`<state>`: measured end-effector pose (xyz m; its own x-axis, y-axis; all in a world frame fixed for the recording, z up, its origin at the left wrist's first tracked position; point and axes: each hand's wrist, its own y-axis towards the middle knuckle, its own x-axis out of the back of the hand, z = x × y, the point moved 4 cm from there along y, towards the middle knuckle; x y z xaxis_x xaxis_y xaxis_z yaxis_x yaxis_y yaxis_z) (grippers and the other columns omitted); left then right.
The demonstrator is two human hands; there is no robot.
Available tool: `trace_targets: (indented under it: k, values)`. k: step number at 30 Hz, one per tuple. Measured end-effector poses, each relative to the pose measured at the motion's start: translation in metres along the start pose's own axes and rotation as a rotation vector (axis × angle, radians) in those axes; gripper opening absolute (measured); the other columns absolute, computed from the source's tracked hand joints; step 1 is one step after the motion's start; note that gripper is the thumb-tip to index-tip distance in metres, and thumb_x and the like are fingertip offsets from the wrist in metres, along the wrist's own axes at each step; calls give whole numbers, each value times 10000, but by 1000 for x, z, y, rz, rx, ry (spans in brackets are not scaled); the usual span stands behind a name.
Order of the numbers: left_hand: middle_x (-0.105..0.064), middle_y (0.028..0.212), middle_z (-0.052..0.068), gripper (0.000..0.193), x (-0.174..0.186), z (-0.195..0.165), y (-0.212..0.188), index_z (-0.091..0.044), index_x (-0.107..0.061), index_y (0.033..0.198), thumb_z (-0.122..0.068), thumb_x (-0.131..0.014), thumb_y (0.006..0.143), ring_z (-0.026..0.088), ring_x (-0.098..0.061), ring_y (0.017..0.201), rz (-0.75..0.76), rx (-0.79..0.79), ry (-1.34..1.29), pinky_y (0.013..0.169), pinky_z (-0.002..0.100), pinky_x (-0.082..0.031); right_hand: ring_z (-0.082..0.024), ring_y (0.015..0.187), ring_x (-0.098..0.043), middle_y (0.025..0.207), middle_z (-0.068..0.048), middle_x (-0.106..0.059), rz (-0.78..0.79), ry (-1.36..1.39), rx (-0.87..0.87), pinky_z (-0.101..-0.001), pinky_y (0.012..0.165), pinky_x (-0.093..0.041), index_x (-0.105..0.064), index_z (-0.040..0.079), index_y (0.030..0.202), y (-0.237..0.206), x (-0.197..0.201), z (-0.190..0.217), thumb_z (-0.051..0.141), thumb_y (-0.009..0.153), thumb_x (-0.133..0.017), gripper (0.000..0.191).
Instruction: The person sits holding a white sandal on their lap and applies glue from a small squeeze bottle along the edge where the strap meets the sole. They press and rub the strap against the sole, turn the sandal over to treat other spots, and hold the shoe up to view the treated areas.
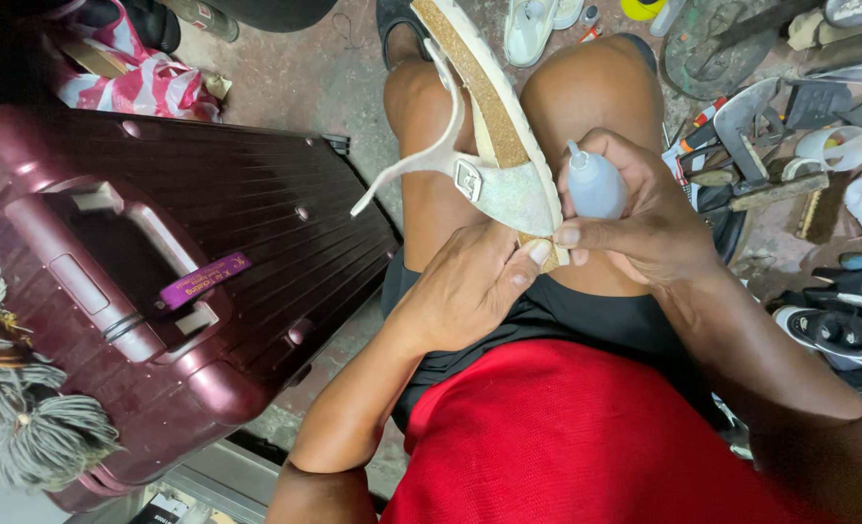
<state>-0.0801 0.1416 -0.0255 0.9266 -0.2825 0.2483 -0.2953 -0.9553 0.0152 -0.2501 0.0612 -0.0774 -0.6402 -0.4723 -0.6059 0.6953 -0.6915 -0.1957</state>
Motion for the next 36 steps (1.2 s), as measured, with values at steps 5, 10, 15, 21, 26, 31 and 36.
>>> trace_targets:
  k: [5, 10, 15, 21, 26, 31, 36]
  values:
    - [-656, 1099, 231, 333, -4, -2, 0, -22, -469, 1354, -254, -424, 1119, 468, -636, 1006, 19, 13, 42, 908, 515, -496, -140, 776, -639, 976, -72, -611, 5, 13, -10, -274, 594, -548, -554, 22, 1080, -3, 4, -1, -75, 813, -797, 374]
    - [-650, 1128, 232, 338, -7, -7, -3, -9, -445, 1382, -241, -415, 1138, 454, -641, 1022, 2, -30, 19, 943, 502, -508, -140, 768, -640, 968, -75, -617, 0, 7, -23, -277, 598, -551, -551, 21, 1081, -8, 7, -5, -62, 820, -808, 375]
    - [-653, 968, 159, 320, -11, 0, -1, 0, -473, 1355, -204, -434, 1111, 321, -675, 864, 22, 122, -105, 825, 411, -540, -137, 737, -635, 962, -75, -627, -12, 18, -43, -270, 601, -545, -559, 15, 1106, -5, 13, -9, -27, 816, -823, 395]
    - [-626, 976, 129, 271, -15, 1, -1, 2, -476, 1326, -184, -441, 1131, 243, -640, 833, -14, 91, -183, 806, 385, -543, -145, 752, -644, 929, -87, -631, 37, 99, -40, -264, 599, -551, -576, 2, 1140, -6, 17, -9, 3, 840, -821, 387]
    - [-631, 953, 128, 289, -16, 0, 0, 6, -475, 1323, -199, -435, 1124, 248, -644, 816, -5, 108, -157, 791, 387, -537, -141, 725, -638, 928, -85, -626, 30, 50, -44, -257, 582, -541, -569, 2, 1126, -7, 16, -9, -16, 836, -819, 383]
    - [-629, 979, 133, 282, -17, -8, 0, 9, -464, 1314, -201, -423, 1131, 254, -634, 834, -65, 79, -139, 808, 387, -532, -129, 767, -638, 1000, -75, -617, 12, -28, -23, -254, 579, -548, -557, 12, 1128, -8, 14, -10, 3, 853, -810, 373]
    - [-600, 847, 104, 239, -16, -5, 2, 4, -517, 1213, -198, -435, 1117, 221, -617, 773, -63, 173, -180, 760, 366, -518, -146, 750, -640, 975, -97, -616, 45, 64, -42, -256, 590, -537, -570, -11, 1203, -3, 17, -9, 1, 860, -811, 419]
